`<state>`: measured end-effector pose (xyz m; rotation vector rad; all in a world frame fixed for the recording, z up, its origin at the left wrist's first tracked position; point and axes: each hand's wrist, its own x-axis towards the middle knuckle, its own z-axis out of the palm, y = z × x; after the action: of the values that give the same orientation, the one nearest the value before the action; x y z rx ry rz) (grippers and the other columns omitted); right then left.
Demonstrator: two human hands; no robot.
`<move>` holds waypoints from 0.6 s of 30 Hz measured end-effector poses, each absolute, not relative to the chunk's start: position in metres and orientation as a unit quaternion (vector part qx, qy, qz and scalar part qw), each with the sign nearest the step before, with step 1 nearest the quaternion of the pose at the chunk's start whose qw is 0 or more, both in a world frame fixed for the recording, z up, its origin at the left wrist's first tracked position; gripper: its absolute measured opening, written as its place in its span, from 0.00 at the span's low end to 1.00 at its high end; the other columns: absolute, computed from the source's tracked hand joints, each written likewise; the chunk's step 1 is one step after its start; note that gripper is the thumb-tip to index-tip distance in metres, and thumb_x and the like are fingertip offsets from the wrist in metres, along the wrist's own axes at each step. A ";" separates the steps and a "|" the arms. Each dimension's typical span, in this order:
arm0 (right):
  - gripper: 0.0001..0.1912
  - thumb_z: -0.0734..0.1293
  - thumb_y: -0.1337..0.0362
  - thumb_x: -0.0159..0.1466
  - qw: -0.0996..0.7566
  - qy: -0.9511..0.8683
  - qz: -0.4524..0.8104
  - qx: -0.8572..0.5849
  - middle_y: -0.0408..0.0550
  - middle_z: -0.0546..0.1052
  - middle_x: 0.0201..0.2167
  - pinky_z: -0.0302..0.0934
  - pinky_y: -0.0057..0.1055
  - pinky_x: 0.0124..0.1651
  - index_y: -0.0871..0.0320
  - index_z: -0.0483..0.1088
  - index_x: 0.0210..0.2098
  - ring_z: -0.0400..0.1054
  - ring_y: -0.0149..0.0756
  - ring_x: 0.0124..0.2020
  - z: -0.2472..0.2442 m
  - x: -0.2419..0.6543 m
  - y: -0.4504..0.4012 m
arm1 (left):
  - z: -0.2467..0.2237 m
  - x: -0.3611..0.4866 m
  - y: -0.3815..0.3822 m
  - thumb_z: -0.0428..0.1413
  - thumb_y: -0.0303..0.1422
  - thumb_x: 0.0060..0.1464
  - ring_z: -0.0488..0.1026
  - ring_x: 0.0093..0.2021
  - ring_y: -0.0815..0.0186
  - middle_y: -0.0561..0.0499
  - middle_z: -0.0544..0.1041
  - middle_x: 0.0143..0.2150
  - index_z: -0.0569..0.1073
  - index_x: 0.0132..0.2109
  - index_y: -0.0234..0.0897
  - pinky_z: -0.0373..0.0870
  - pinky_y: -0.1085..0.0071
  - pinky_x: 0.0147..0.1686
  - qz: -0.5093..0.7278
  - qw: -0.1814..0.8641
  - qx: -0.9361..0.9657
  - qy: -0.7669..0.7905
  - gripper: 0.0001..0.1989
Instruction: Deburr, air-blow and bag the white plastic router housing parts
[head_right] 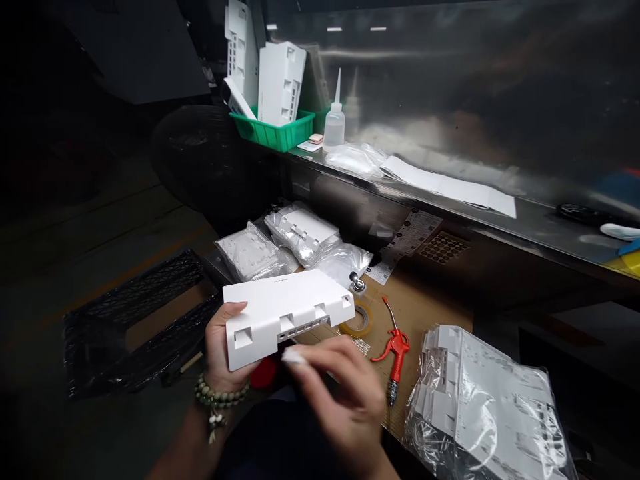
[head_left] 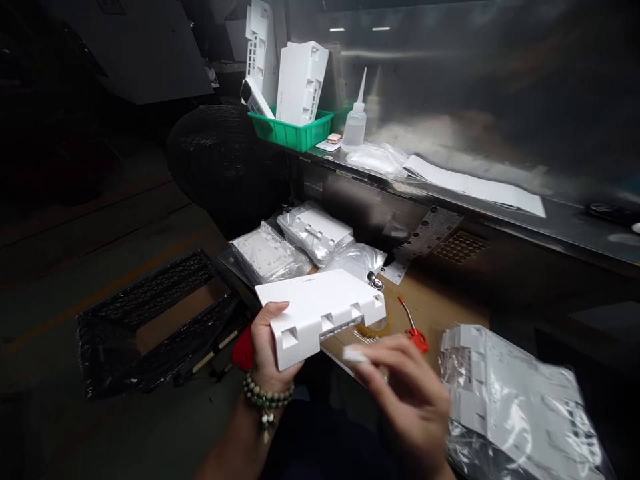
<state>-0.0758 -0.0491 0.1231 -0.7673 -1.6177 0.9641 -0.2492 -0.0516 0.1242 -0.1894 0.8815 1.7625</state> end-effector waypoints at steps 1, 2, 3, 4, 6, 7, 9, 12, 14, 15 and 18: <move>0.07 0.73 0.68 0.63 0.547 -0.636 0.393 -0.377 0.45 0.79 0.35 0.68 0.30 0.37 0.50 0.80 0.40 0.73 0.34 0.35 0.120 -0.065 -0.043 | 0.124 -0.252 -0.051 0.55 0.31 0.54 0.82 0.38 0.52 0.44 0.84 0.38 0.75 0.56 0.31 0.80 0.57 0.44 0.751 0.541 -0.069 0.371 0.23; 0.04 0.74 0.65 0.63 0.571 -0.586 0.384 -0.429 0.45 0.78 0.35 0.68 0.30 0.38 0.51 0.80 0.38 0.72 0.34 0.36 0.116 -0.054 -0.036 | 0.124 -0.255 -0.051 0.56 0.35 0.57 0.82 0.43 0.51 0.43 0.84 0.41 0.75 0.57 0.33 0.78 0.56 0.46 0.757 0.538 -0.054 0.367 0.22; 0.04 0.75 0.62 0.62 0.598 -0.529 0.383 -0.466 0.44 0.78 0.35 0.68 0.29 0.39 0.52 0.80 0.38 0.71 0.33 0.36 0.110 -0.045 -0.029 | 0.123 -0.259 -0.051 0.56 0.42 0.59 0.81 0.48 0.50 0.43 0.84 0.45 0.75 0.58 0.35 0.77 0.56 0.49 0.761 0.538 -0.034 0.360 0.23; 0.07 0.76 0.59 0.61 0.626 -0.466 0.392 -0.488 0.44 0.77 0.35 0.68 0.28 0.40 0.53 0.80 0.38 0.71 0.31 0.36 0.103 -0.035 -0.022 | 0.121 -0.263 -0.052 0.55 0.49 0.60 0.79 0.53 0.49 0.42 0.83 0.48 0.75 0.58 0.37 0.75 0.55 0.52 0.765 0.540 -0.011 0.352 0.26; 0.13 0.77 0.56 0.59 0.667 -0.355 0.429 -0.495 0.42 0.77 0.35 0.68 0.26 0.41 0.54 0.78 0.40 0.71 0.28 0.35 0.089 -0.020 -0.009 | 0.116 -0.271 -0.055 0.54 0.64 0.53 0.74 0.59 0.47 0.43 0.83 0.50 0.76 0.56 0.42 0.73 0.54 0.55 0.762 0.549 0.024 0.343 0.36; 0.15 0.78 0.55 0.57 0.673 -0.316 0.453 -0.491 0.41 0.77 0.35 0.69 0.26 0.42 0.54 0.78 0.41 0.72 0.28 0.35 0.082 -0.014 -0.004 | 0.113 -0.275 -0.057 0.54 0.68 0.47 0.74 0.60 0.47 0.43 0.83 0.48 0.77 0.54 0.44 0.73 0.54 0.54 0.756 0.556 0.030 0.345 0.40; 0.18 0.79 0.54 0.55 0.663 -0.271 0.496 -0.491 0.41 0.78 0.34 0.71 0.25 0.41 0.55 0.77 0.40 0.73 0.28 0.35 0.071 -0.005 0.001 | 0.106 -0.280 -0.062 0.56 0.72 0.37 0.74 0.58 0.46 0.45 0.84 0.45 0.79 0.51 0.45 0.73 0.54 0.53 0.739 0.573 0.028 0.352 0.44; 0.19 0.80 0.54 0.53 0.636 -0.248 0.532 -0.502 0.42 0.78 0.34 0.72 0.24 0.39 0.56 0.76 0.39 0.74 0.29 0.35 0.059 0.000 -0.001 | 0.097 -0.282 -0.070 0.54 0.74 0.36 0.78 0.51 0.48 0.48 0.84 0.42 0.80 0.48 0.46 0.74 0.56 0.49 0.722 0.604 0.030 0.336 0.44; 0.20 0.80 0.54 0.53 0.625 -0.243 0.543 -0.505 0.42 0.78 0.34 0.72 0.23 0.39 0.56 0.76 0.40 0.75 0.29 0.34 0.053 -0.001 -0.004 | 0.094 -0.279 -0.072 0.52 0.75 0.37 0.80 0.46 0.49 0.49 0.84 0.42 0.80 0.48 0.47 0.75 0.56 0.47 0.721 0.614 0.034 0.320 0.44; 0.20 0.80 0.54 0.53 0.621 -0.242 0.548 -0.506 0.41 0.78 0.35 0.73 0.23 0.40 0.56 0.76 0.40 0.74 0.28 0.34 0.052 -0.002 -0.006 | 0.093 -0.277 -0.073 0.51 0.75 0.36 0.80 0.45 0.48 0.48 0.84 0.43 0.80 0.48 0.47 0.75 0.55 0.47 0.722 0.614 0.034 0.316 0.45; 0.19 0.79 0.53 0.55 0.615 -0.252 0.546 -0.510 0.41 0.78 0.36 0.72 0.23 0.41 0.55 0.76 0.41 0.74 0.27 0.34 0.050 -0.006 -0.008 | 0.092 -0.275 -0.072 0.53 0.76 0.32 0.80 0.47 0.44 0.46 0.84 0.46 0.80 0.49 0.47 0.75 0.52 0.47 0.712 0.628 0.042 0.311 0.47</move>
<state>-0.0058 -0.0081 0.0497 -1.1748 -0.5813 1.2592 -0.2752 -0.0720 0.0917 0.0969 0.7122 1.6324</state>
